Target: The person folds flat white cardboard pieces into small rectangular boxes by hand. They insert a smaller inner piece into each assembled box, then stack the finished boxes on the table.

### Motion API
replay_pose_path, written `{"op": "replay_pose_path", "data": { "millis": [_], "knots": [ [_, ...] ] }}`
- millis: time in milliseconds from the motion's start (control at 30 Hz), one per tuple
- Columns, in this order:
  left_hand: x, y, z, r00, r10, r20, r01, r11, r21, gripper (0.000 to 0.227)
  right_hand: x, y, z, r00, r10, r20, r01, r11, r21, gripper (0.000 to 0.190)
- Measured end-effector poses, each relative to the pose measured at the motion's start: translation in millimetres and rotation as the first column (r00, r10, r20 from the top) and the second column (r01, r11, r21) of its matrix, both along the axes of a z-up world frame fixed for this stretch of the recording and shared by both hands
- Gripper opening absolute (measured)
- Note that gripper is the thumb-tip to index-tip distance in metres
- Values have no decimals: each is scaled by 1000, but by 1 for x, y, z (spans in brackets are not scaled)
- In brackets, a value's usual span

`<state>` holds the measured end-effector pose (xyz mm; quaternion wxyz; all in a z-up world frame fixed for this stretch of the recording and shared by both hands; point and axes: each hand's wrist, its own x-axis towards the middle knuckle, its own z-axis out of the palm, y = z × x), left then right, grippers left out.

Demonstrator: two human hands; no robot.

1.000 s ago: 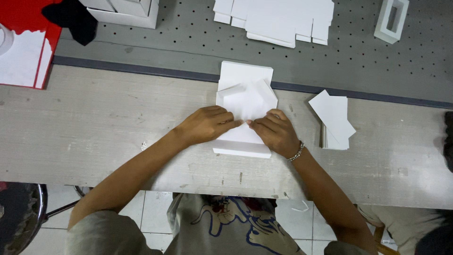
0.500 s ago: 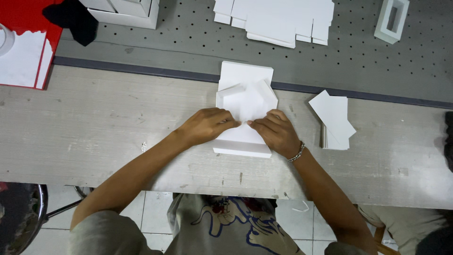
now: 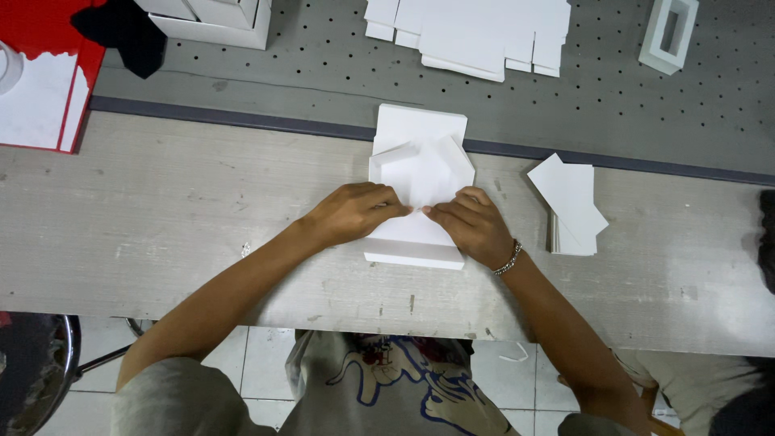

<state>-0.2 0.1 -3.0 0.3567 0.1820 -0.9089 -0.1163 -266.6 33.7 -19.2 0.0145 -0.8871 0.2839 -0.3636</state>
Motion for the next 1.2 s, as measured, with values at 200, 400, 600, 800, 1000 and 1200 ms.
{"op": "replay_pose_path", "data": {
  "millis": [200,400,600,800,1000,1200],
  "knots": [
    [2,-2,-6,997,-21,72,18,999,36,12,-9,-1,-16,1000,-13,-22,15,996,85,17],
    [19,-11,14,935,-125,332,108,992,70,39,-23,10,54,923,43,-382,85,946,312,59],
    [23,-10,34,817,-176,549,26,962,270,63,-21,10,83,767,179,-616,234,816,528,105],
    [26,-8,46,814,-168,556,3,959,285,61,-29,10,54,820,88,-566,200,882,427,103],
    [24,-7,43,872,-184,453,31,945,325,53,-28,6,32,984,42,-173,54,854,517,44],
    [25,-14,27,953,-206,223,83,883,462,43,-26,4,1,990,-15,143,-82,763,641,31]
  ]
}}
